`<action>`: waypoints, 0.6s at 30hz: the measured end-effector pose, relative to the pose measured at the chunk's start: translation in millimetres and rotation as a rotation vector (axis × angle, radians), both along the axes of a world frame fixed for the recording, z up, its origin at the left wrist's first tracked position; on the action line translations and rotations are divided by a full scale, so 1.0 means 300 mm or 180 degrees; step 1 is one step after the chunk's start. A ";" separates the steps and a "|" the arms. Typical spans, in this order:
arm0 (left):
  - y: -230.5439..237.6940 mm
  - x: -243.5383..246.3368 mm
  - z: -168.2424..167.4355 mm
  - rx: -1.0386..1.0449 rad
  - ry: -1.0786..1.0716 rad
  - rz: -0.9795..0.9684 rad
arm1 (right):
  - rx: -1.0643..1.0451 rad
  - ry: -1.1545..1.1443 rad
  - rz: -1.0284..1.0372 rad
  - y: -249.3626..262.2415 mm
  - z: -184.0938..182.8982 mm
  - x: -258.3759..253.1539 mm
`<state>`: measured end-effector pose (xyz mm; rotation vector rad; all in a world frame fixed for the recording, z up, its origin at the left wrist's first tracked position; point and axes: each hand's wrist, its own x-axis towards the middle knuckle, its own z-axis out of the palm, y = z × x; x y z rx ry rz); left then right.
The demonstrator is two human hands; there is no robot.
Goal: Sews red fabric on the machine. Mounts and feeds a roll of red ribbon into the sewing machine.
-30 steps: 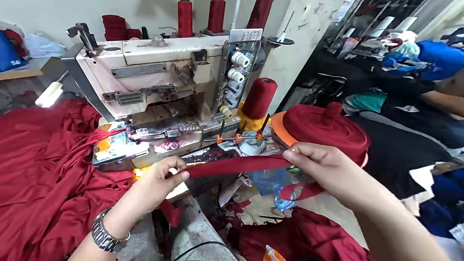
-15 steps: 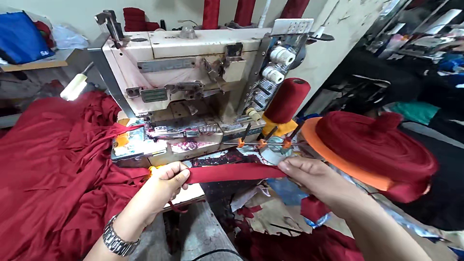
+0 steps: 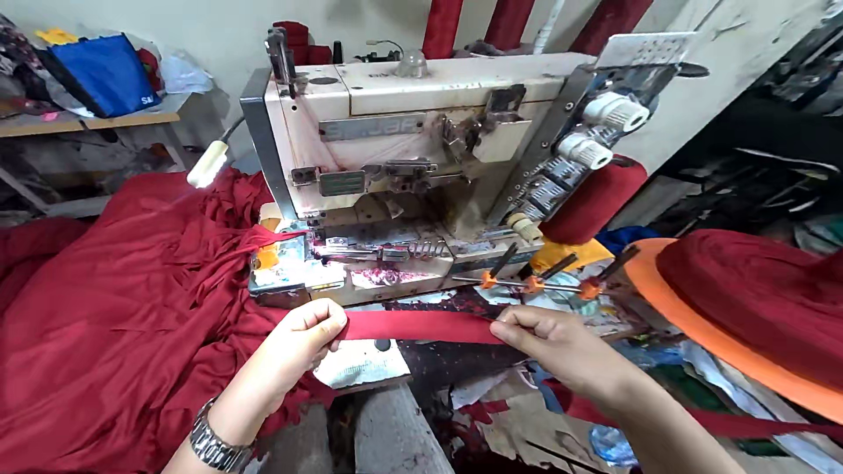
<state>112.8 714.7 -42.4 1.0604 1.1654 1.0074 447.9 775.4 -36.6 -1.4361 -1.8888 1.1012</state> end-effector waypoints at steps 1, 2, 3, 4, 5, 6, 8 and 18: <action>0.000 0.001 0.001 0.0002 0.0002 -0.0005 | 0.0007 -0.0011 0.0005 0.002 -0.006 0.002; 0.001 0.003 0.001 0.0007 0.0007 -0.0014 | 0.0042 -0.0006 0.0001 0.002 -0.011 0.006; 0.002 0.004 0.001 0.0026 0.0017 -0.0026 | 0.0093 0.0022 0.0007 0.000 -0.015 0.011; 0.004 0.004 0.000 0.0067 0.0046 -0.0037 | 0.0163 0.0090 0.0027 -0.003 -0.018 0.018; 0.003 0.003 -0.002 0.0145 0.0082 -0.0052 | 0.0251 0.0192 0.0084 -0.007 -0.020 0.027; 0.003 -0.001 -0.003 0.0240 0.0140 -0.0097 | 0.0338 0.0324 0.0201 -0.010 -0.019 0.040; 0.002 -0.006 -0.009 0.0451 0.0233 -0.0134 | 0.0453 0.0449 0.0345 -0.019 -0.004 0.066; -0.016 -0.002 -0.010 0.1043 0.2191 0.0104 | 0.1098 0.0282 -0.0228 -0.032 -0.001 0.071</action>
